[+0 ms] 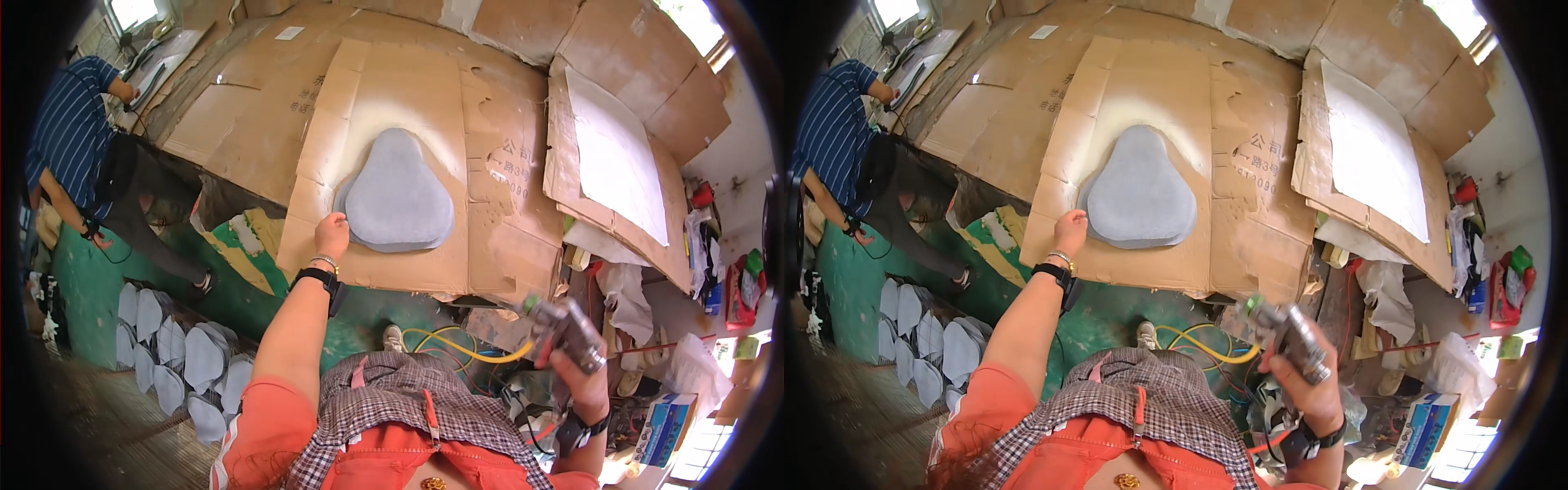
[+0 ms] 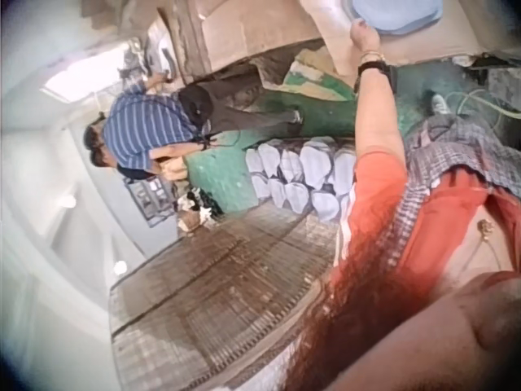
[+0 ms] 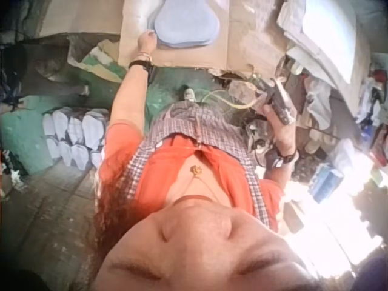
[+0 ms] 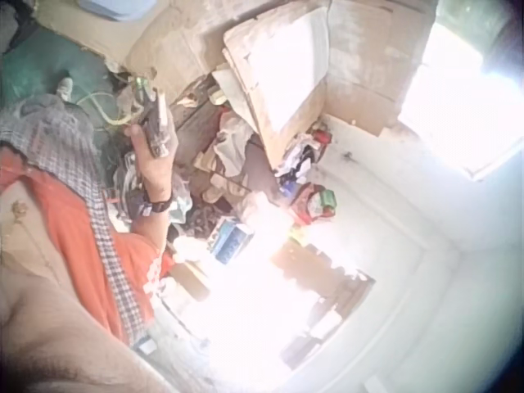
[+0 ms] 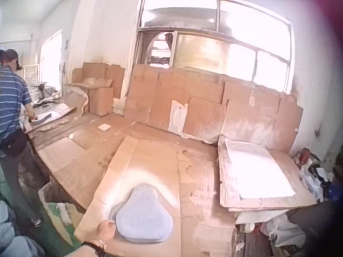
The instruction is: The person repeatedly picks up gray, heart-shaped foam pieces from a cardboard surface, sprays them with a handheld spray gun, and places them onto a metal drying rack. The process is repeated for multiple pieces in a continuous loop.
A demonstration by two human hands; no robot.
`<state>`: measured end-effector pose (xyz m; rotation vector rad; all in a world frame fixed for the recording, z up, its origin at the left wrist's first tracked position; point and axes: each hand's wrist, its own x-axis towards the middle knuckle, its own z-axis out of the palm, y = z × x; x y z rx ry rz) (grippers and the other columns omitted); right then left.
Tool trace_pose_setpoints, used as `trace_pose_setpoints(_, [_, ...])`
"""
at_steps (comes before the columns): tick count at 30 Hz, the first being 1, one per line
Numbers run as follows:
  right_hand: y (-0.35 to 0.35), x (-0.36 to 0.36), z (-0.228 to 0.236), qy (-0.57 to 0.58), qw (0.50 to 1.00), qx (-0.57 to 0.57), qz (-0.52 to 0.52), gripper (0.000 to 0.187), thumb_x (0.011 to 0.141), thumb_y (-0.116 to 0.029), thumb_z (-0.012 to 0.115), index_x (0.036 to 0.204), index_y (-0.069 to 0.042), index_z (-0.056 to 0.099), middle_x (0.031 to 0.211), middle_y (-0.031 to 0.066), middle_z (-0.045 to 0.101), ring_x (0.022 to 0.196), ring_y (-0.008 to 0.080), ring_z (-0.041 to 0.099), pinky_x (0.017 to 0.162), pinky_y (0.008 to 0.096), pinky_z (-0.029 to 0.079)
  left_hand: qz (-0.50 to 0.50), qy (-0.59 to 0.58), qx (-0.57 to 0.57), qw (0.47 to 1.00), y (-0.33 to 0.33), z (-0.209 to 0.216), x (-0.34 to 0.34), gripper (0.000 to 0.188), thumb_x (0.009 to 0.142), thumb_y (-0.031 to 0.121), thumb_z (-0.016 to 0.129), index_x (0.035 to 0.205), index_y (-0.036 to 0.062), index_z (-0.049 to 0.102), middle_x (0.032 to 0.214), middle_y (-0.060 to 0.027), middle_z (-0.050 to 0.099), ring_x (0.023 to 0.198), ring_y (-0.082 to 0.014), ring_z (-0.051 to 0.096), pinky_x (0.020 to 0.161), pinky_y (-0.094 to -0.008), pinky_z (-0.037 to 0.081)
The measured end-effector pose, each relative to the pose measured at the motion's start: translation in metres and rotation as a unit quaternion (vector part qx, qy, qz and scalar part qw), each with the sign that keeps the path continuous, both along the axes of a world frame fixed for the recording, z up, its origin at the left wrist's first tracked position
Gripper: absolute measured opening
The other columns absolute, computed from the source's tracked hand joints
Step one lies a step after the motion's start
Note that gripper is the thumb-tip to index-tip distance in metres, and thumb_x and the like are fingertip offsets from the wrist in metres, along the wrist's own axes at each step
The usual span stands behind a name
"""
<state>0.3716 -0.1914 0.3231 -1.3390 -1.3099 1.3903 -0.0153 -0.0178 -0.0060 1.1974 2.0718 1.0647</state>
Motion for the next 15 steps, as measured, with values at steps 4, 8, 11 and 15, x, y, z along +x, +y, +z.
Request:
trace_pose_setpoints(4, [0.000, 0.005, -0.002, 0.001, 0.999, -0.037, 0.012, 0.056, 0.081, -0.011, 0.069, 0.130, 0.003, 0.045, 0.086, 0.0077, 0.061, 0.076, 0.0153, 0.060, 0.070, 0.0297, 0.050, -0.026, 0.063, -0.077, 0.995, 0.018, 0.006, 0.016, 0.029, 0.080, 0.015, 0.060, 0.106, 0.0044, 0.066, 0.095, -0.0158, 0.069, 0.092, -0.0306, 0.065, 0.082, -0.0404, 0.051])
trace_pose_setpoints(8, [0.030, -0.005, 0.001, -0.010, 0.999, 0.023, -0.038, 0.055, 0.082, -0.011, 0.067, 0.130, 0.003, 0.045, 0.086, 0.0075, 0.061, 0.077, 0.0151, 0.060, 0.070, 0.0294, 0.049, -0.019, 0.155, -0.121, 0.980, 0.024, 0.007, 0.021, 0.032, 0.081, 0.017, 0.062, 0.111, 0.0052, 0.064, 0.108, -0.0171, 0.065, 0.103, -0.0323, 0.061, 0.087, -0.0424, 0.049])
trace_pose_setpoints(11, [0.024, 0.002, -0.001, 0.009, 1.000, -0.002, -0.012, 0.057, 0.080, -0.008, 0.067, 0.132, 0.002, 0.044, 0.087, 0.0078, 0.061, 0.077, 0.0154, 0.060, 0.072, 0.0298, 0.050, -0.018, 0.179, -0.129, 0.975, 0.024, 0.006, 0.023, 0.031, 0.082, 0.016, 0.062, 0.111, 0.0049, 0.064, 0.114, -0.0172, 0.062, 0.106, -0.0332, 0.059, 0.089, -0.0426, 0.049])
trace_pose_setpoints(15, [0.004, 0.018, -0.008, 0.028, 0.997, -0.043, 0.055, 0.061, 0.079, -0.004, 0.068, 0.134, 0.002, 0.043, 0.091, 0.0098, 0.062, 0.078, 0.0157, 0.060, 0.072, 0.0300, 0.051, -0.024, 0.204, -0.132, 0.970, 0.023, 0.015, 0.031, 0.027, 0.082, 0.014, 0.061, 0.107, 0.0042, 0.066, 0.112, -0.0165, 0.061, 0.104, -0.0338, 0.059, 0.088, -0.0425, 0.049])
